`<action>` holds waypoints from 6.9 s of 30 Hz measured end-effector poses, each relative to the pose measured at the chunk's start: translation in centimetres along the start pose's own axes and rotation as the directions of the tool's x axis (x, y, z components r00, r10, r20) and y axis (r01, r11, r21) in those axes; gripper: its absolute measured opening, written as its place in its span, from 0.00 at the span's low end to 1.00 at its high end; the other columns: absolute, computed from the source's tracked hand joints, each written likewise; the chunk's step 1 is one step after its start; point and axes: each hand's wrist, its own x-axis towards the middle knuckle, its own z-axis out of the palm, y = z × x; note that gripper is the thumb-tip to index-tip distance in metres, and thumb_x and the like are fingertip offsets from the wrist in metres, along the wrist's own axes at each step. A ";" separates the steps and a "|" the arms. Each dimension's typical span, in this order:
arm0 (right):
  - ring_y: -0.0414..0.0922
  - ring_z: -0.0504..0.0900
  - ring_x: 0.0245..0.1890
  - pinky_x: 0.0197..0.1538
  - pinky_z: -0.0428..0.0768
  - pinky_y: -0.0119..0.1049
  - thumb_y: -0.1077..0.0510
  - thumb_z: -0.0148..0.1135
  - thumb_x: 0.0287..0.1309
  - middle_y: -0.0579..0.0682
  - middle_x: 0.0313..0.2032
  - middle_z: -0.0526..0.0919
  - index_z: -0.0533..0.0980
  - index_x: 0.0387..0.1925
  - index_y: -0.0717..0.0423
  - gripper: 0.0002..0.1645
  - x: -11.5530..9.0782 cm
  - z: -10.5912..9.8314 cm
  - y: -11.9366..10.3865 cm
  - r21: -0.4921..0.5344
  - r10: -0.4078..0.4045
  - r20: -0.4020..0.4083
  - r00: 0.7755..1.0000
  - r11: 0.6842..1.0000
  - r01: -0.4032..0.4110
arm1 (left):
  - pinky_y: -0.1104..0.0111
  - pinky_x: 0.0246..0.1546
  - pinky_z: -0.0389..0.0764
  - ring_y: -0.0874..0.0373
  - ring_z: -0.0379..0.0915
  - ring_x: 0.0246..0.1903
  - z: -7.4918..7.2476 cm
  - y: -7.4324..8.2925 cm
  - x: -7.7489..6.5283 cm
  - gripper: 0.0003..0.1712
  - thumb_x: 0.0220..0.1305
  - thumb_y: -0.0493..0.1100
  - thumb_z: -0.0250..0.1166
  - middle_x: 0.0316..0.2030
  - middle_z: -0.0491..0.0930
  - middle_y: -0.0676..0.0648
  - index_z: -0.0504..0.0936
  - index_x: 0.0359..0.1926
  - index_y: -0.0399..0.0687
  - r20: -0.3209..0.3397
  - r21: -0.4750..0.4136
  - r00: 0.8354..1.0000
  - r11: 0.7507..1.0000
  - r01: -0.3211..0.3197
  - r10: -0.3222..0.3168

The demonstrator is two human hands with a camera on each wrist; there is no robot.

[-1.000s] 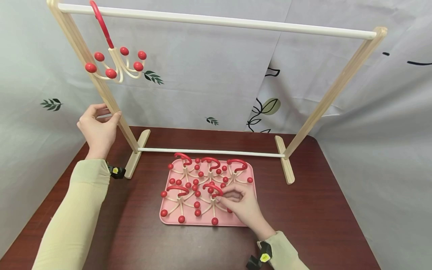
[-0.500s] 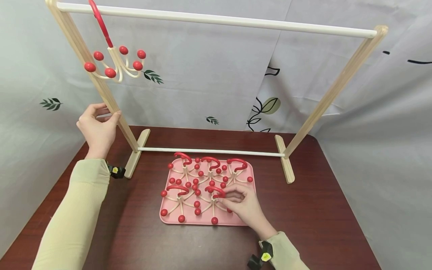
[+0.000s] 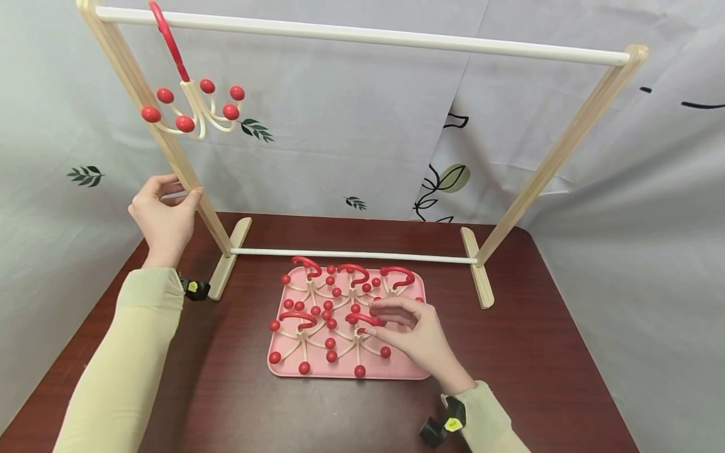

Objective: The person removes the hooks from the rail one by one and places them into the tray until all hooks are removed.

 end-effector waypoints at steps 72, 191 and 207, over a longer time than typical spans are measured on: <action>0.46 0.77 0.62 0.67 0.72 0.45 0.71 0.78 0.49 0.50 0.60 0.82 0.78 0.62 0.63 0.35 14.0 3.7 -15.1 -0.066 -0.371 0.164 0.914 0.921 0.385 | 0.72 0.42 0.85 0.60 0.86 0.37 -0.1 0.0 0.0 0.17 0.63 0.46 0.73 0.44 0.88 0.49 0.87 0.52 0.51 0.000 0.011 1.000 1.000 -0.014 0.014; 0.42 0.87 0.38 0.49 0.82 0.36 0.66 0.75 0.57 0.48 0.33 0.89 0.85 0.42 0.63 0.11 23.7 10.1 -18.9 0.066 -0.339 -0.305 0.890 0.925 0.375 | 0.75 0.38 0.84 0.65 0.85 0.37 -0.2 -0.4 0.1 0.17 0.63 0.47 0.73 0.44 0.87 0.48 0.87 0.52 0.51 0.013 -0.007 1.000 1.000 0.013 -0.013; 0.45 0.88 0.40 0.43 0.84 0.40 0.60 0.78 0.56 0.48 0.36 0.90 0.86 0.43 0.60 0.13 21.6 7.5 -14.9 0.022 -0.349 -0.323 0.880 0.926 0.376 | 0.74 0.39 0.84 0.65 0.84 0.37 -0.2 -0.4 0.1 0.17 0.64 0.49 0.73 0.45 0.87 0.48 0.87 0.53 0.53 0.017 -0.015 1.000 1.000 0.011 -0.011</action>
